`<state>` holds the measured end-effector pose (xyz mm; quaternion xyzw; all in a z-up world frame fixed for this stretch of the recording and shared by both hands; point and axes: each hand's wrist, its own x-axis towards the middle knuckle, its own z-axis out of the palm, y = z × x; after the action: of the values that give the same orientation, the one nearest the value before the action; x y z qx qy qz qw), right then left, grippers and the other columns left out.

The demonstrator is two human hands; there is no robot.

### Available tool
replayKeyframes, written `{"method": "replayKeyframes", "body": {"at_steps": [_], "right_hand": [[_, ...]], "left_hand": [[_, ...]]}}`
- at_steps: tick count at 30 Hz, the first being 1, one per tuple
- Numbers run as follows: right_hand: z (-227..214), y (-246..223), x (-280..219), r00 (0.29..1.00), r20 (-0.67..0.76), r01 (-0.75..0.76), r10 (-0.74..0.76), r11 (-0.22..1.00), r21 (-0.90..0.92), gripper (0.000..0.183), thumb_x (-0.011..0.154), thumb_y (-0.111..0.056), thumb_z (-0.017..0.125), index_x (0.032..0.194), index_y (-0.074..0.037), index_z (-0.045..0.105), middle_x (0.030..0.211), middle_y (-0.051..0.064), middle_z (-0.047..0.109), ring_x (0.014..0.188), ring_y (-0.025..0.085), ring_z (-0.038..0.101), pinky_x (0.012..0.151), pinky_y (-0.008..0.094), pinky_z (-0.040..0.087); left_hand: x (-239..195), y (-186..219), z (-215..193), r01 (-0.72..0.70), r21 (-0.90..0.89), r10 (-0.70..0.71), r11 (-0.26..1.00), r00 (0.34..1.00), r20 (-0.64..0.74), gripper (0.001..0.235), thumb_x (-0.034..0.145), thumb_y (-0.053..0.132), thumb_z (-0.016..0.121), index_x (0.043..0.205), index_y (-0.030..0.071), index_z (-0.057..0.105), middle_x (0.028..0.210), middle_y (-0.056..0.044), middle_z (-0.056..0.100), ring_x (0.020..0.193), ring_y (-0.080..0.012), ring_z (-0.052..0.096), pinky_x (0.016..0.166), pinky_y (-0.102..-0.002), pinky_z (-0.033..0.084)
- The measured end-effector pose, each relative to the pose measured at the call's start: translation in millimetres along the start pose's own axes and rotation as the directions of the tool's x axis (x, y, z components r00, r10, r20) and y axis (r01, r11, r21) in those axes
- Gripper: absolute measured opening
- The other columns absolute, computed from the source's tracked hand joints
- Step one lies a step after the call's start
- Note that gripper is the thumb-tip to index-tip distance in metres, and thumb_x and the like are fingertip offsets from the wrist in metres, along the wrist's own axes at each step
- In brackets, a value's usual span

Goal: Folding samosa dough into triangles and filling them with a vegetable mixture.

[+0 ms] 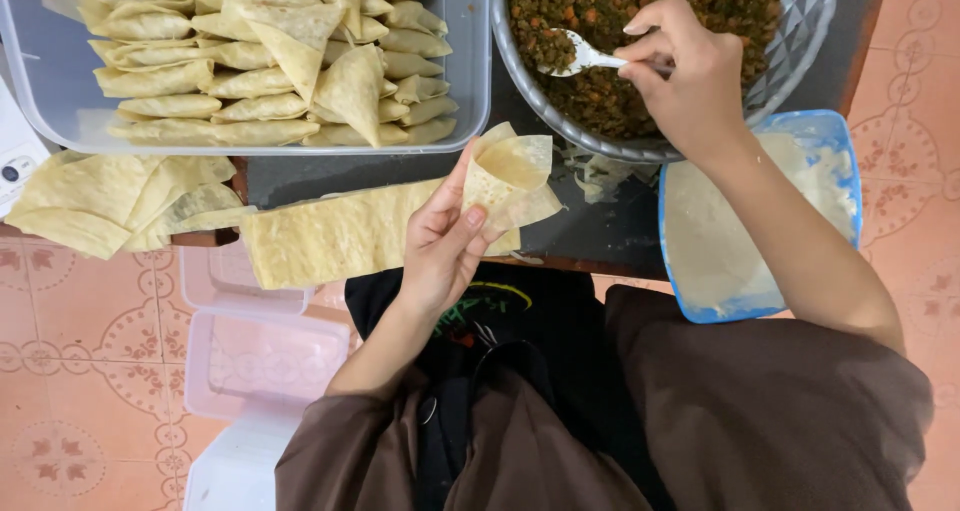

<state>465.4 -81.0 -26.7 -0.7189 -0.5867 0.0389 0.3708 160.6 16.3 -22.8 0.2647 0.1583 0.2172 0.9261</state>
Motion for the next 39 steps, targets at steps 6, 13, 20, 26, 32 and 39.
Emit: {"method": "replayKeyframes", "body": {"at_steps": [6, 13, 20, 26, 32, 39], "right_hand": [[4, 5, 7, 0.997, -0.033, 0.074, -0.074, 0.997, 0.010, 0.031, 0.098, 0.011, 0.078, 0.118, 0.001, 0.056, 0.102, 0.015, 0.077, 0.101, 0.022, 0.079, 0.084, 0.029, 0.062], [-24, 8, -4, 0.999, -0.039, -0.032, 0.038, 0.989, 0.142, 0.030, 0.102, 0.008, 0.081, 0.119, 0.001, 0.056, 0.102, 0.013, 0.080, 0.089, 0.014, 0.077, 0.078, 0.025, 0.058], [-72, -59, -33, 0.991, -0.107, 0.076, -0.080, 0.996, -0.038, 0.031, 0.104, 0.007, 0.078, 0.124, 0.000, 0.055, 0.109, 0.016, 0.075, 0.095, 0.020, 0.075, 0.077, 0.027, 0.058], [-69, -121, -41, 0.891, -0.054, 0.318, -0.450, 0.706, -0.633, 0.038, 0.087, 0.012, 0.077, 0.117, -0.001, 0.058, 0.103, 0.017, 0.077, 0.077, 0.026, 0.071, 0.059, 0.032, 0.053], [-88, -109, -36, 0.922, -0.125, 0.211, -0.367, 0.745, -0.633, 0.032, 0.095, 0.008, 0.074, 0.122, 0.001, 0.058, 0.100, 0.016, 0.073, 0.080, 0.024, 0.068, 0.060, 0.033, 0.050], [-37, -42, -16, 0.993, 0.094, -0.009, 0.072, 0.838, -0.546, 0.034, 0.099, -0.001, 0.080, 0.128, -0.011, 0.064, 0.085, 0.013, 0.070, 0.080, 0.032, 0.071, 0.065, 0.042, 0.053]], "left_hand": [[6, -6, 4, 0.019, 0.001, -0.019, 1.000, 1.000, -0.018, 0.063, 0.108, -0.008, 0.042, 0.167, 0.002, 0.021, 0.159, -0.017, 0.045, 0.139, -0.0264, 0.055, 0.115, -0.037, 0.050], [17, -2, 14, 0.009, -0.035, -0.010, 0.999, 1.000, -0.009, 0.064, 0.108, -0.007, 0.042, 0.167, 0.005, 0.021, 0.157, -0.017, 0.047, 0.137, -0.0253, 0.057, 0.113, -0.035, 0.051], [52, -30, 40, 0.006, -0.071, -0.002, 0.997, 0.999, 0.046, 0.065, 0.109, -0.008, 0.043, 0.168, 0.006, 0.021, 0.162, -0.013, 0.044, 0.137, -0.0213, 0.056, 0.115, -0.036, 0.051], [55, -52, 48, -0.032, -0.243, 0.064, 0.969, 0.990, 0.128, 0.066, 0.111, -0.007, 0.043, 0.171, 0.007, 0.019, 0.163, -0.015, 0.043, 0.140, -0.0253, 0.055, 0.119, -0.039, 0.050], [41, -47, 29, -0.056, -0.341, 0.117, 0.938, 0.980, 0.160, 0.072, 0.105, -0.010, 0.050, 0.169, 0.006, 0.021, 0.164, -0.014, 0.042, 0.145, -0.0278, 0.053, 0.122, -0.044, 0.047], [12, -33, -19, -0.275, -0.306, 0.298, 0.912, 0.954, 0.032, 0.076, 0.099, -0.017, 0.060, 0.166, 0.006, 0.033, 0.161, -0.018, 0.045, 0.145, -0.0334, 0.050, 0.123, -0.051, 0.042]]}}
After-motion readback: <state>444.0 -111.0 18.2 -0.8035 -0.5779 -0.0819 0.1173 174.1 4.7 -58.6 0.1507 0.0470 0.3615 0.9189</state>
